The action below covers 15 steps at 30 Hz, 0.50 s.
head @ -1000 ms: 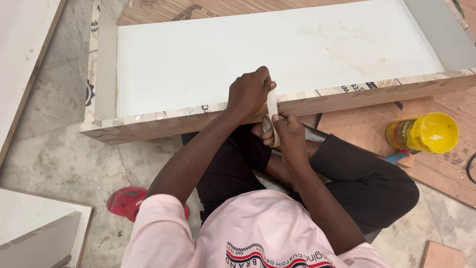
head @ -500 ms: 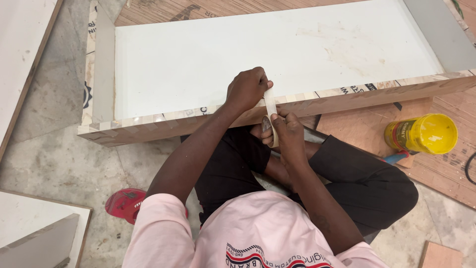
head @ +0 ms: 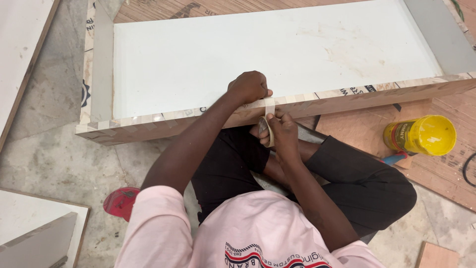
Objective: The person sits on the floor and applies masking tape along the edges of a white wooden furniture panel. They carefully align and press the tape onto the side and top edges of the panel, smoothing it down with their fingers.
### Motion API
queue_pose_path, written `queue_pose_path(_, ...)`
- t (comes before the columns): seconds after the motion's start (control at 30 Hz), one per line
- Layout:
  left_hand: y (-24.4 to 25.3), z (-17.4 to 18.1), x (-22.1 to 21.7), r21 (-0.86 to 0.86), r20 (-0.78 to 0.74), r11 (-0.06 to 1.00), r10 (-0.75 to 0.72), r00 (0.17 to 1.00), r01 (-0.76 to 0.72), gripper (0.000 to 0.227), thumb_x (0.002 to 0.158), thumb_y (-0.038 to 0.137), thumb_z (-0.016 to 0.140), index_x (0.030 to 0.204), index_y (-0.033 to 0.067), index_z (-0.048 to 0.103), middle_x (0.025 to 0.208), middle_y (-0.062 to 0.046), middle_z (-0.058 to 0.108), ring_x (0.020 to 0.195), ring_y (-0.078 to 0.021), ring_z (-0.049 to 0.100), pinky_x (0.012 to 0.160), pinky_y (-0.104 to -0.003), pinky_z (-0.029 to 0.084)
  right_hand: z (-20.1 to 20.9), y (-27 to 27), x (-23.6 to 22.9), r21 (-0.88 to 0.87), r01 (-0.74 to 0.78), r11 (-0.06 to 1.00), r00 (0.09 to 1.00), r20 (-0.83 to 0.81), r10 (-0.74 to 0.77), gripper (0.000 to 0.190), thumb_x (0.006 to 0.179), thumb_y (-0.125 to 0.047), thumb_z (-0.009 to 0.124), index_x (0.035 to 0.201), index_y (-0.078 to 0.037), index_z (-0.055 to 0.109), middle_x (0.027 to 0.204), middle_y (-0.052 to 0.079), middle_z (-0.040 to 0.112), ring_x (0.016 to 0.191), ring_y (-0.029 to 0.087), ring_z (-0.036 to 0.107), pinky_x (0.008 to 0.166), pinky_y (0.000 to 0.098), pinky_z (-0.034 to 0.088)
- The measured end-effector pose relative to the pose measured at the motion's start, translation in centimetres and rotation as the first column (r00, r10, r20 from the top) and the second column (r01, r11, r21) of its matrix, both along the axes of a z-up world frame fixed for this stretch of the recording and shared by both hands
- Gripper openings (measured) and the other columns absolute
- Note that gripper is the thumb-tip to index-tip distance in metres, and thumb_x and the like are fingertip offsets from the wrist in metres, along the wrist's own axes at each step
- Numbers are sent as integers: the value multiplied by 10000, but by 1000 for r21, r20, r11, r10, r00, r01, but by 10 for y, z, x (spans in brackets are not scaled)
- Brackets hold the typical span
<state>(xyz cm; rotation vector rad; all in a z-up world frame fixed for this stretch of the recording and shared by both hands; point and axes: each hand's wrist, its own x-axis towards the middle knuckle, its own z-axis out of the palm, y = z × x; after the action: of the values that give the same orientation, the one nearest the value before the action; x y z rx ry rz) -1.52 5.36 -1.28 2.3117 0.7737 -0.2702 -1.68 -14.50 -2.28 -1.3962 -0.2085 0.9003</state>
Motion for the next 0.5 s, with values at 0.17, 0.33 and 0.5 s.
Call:
queue_pose_path(0.17,15,-13,20,-145,-256,974,-209,944,176,411,876,488,767,949,84,766,881,-60,740,858,-226,718,725,-427,608,-9,4,2,-33,31,999,999,-9,-31,297,994,-278,657,1109,-10,600,613,85,635,419,110,564,371,227,438)
queue_pose_path(0.33,28,-29,22,-231,-244,958,-228,942,172,399,850,505,762,970,125,754,904,-35,735,851,-196,708,748,-446,635,-13,5,5,-35,36,999,999,-39,-38,288,989,-299,672,1042,-28,589,600,78,622,402,105,548,354,238,429)
queue_pose_path(0.5,20,-14,-1,73,-90,986,-140,986,147,421,901,519,734,924,103,797,825,-48,751,792,-192,699,716,-410,560,-21,6,5,-22,34,999,999,3,-34,276,990,-299,677,1035,-34,614,626,66,654,419,108,573,373,240,453)
